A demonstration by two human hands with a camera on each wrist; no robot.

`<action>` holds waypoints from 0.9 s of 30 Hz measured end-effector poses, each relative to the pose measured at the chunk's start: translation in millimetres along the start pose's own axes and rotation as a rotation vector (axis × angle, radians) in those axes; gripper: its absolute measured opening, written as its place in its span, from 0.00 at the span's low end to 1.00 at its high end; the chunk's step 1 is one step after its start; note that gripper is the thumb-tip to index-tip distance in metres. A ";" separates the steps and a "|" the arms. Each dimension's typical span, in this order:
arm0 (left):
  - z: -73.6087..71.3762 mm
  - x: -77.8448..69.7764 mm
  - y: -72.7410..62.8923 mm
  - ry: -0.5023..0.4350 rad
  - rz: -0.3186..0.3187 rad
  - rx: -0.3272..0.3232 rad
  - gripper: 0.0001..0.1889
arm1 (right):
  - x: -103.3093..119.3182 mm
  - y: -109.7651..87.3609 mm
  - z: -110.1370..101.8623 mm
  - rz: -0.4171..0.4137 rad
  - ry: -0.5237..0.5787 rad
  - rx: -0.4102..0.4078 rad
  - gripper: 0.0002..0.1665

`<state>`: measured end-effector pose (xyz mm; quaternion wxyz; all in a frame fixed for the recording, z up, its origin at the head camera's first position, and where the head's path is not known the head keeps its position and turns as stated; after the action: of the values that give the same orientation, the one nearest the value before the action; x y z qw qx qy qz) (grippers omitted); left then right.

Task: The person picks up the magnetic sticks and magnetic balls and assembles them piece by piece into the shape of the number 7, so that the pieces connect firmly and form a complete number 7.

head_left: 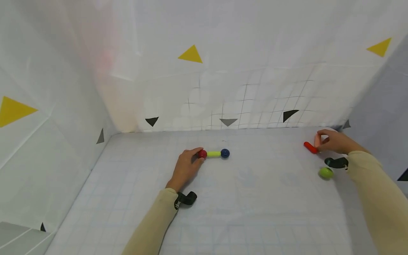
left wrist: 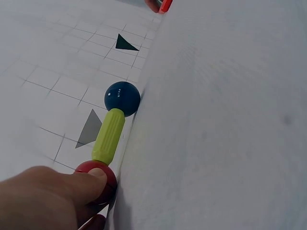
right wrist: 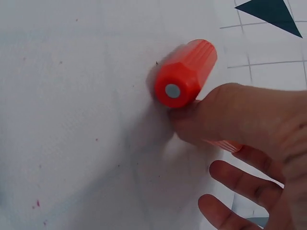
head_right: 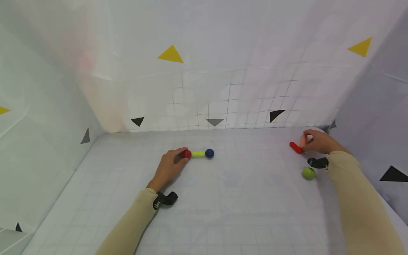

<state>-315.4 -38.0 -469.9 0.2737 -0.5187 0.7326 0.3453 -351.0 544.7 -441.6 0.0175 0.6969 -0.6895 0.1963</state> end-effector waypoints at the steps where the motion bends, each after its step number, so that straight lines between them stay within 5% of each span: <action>1: 0.1 0.0 -0.1 -0.003 0.000 0.000 0.24 | 0.7 -0.9 -1.0 0.005 0.005 -0.003 0.53; 14: 0.3 0.6 -0.8 -0.032 0.012 0.002 0.23 | 5.4 -6.1 -12.0 -0.038 -0.006 -0.086 0.64; 27: -0.5 -0.7 -1.7 -0.037 0.005 0.003 0.23 | 42.6 -14.9 -13.4 -0.060 0.047 -0.128 0.56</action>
<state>-313.6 -38.4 -469.4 0.2870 -0.5102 0.7291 0.3545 -341.1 508.7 -412.9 0.0842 0.7100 -0.6788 0.1676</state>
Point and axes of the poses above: each hand's wrist, its own y-axis towards the middle knuckle, its own z-axis out of the palm, x = y × z, the point moved 5 cm from there along y, towards the middle knuckle, and after that the axes turned 5 degrees about -y, right-handed, at the moved point
